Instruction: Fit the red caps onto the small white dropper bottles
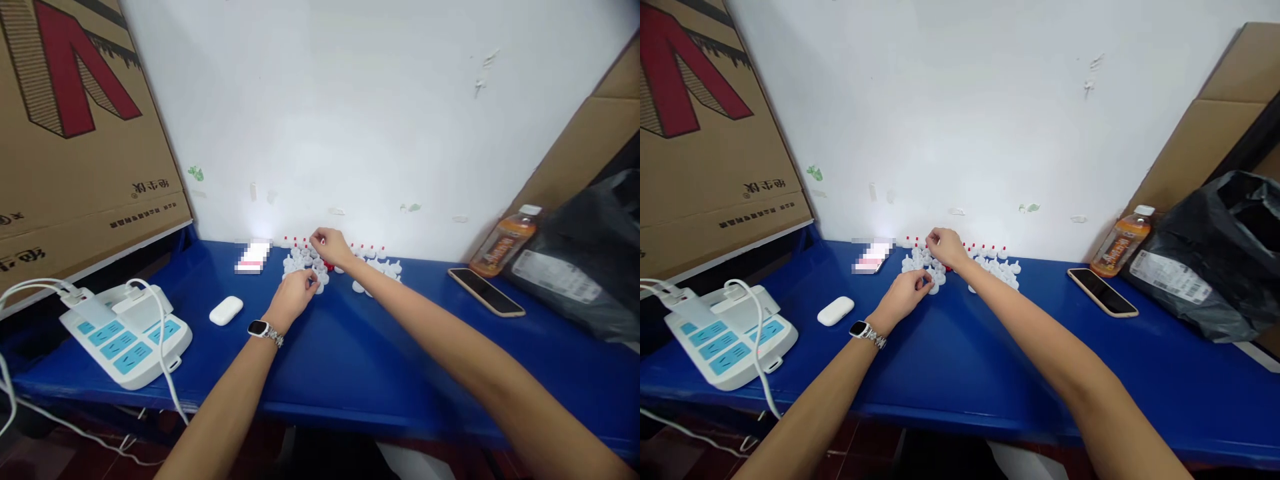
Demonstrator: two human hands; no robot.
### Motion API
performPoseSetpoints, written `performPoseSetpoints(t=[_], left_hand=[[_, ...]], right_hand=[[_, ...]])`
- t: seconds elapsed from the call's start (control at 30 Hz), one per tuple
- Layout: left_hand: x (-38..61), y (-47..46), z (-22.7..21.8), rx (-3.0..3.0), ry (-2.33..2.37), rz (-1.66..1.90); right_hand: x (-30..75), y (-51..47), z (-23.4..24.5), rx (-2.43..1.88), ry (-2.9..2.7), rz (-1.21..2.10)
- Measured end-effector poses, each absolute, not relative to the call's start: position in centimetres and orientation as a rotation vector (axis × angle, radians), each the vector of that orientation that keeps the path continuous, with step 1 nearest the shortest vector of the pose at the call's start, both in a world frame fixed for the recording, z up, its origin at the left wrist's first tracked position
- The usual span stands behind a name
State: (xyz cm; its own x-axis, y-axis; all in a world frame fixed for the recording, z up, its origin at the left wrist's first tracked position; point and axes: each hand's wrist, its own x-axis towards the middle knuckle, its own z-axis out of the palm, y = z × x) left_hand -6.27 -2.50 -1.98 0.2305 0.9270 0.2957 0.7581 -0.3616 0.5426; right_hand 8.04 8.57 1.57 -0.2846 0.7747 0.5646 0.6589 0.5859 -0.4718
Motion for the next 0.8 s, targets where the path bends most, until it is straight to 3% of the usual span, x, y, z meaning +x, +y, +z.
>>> performPoseSetpoints(t=[0.3, 0.8], left_hand=[[-5.0, -2.7, -1.8, 2.222, 1.226, 1.207], [-4.4, -2.7, -2.3, 2.097, 1.220, 0.999]], right_hand=[[15.0, 4.9, 0.4, -1.348, -2.192, 0.030], [13.6, 5.0, -0.2, -1.412, -2.510, -0.294]])
